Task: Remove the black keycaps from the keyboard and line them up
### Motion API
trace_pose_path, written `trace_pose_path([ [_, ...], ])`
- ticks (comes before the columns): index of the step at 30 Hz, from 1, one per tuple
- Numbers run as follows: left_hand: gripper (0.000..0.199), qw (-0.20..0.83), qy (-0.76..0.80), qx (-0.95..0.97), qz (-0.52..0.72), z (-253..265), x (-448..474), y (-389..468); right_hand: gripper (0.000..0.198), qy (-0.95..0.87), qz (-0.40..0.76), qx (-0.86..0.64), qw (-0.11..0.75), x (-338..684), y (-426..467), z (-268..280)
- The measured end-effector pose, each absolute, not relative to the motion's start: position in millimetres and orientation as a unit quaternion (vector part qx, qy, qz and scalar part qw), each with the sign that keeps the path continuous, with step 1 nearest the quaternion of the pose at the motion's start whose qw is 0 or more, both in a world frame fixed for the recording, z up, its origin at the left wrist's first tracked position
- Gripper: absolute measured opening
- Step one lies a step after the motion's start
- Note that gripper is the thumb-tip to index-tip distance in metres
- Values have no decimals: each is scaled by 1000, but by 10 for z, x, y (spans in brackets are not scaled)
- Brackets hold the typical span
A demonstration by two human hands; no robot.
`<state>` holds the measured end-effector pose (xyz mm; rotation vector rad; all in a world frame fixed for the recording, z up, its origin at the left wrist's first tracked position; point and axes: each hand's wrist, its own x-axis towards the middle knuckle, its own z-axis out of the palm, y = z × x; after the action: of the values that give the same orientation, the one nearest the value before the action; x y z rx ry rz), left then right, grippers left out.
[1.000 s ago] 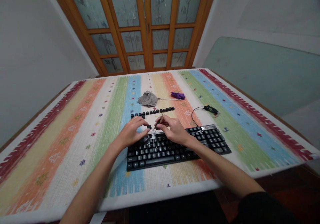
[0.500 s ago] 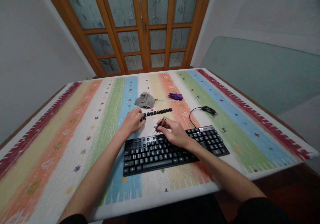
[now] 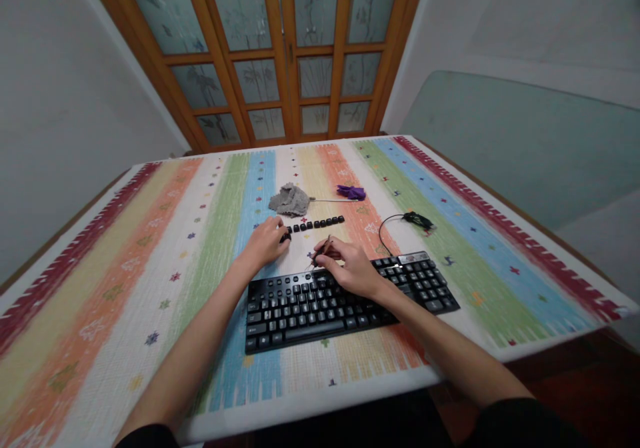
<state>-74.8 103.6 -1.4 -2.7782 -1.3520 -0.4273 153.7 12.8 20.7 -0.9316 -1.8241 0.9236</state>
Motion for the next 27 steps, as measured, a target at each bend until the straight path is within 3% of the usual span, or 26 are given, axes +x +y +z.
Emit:
trace_pose_path([
  [17, 15, 55, -444, -890, -82, 11, -720, 1020, 7, -745, 362, -369, 421, 1494, 75, 211],
  [27, 14, 53, -441, -889, -110, 37, -759, 973, 7, -755, 365, -364, 406, 1450, 32, 180],
])
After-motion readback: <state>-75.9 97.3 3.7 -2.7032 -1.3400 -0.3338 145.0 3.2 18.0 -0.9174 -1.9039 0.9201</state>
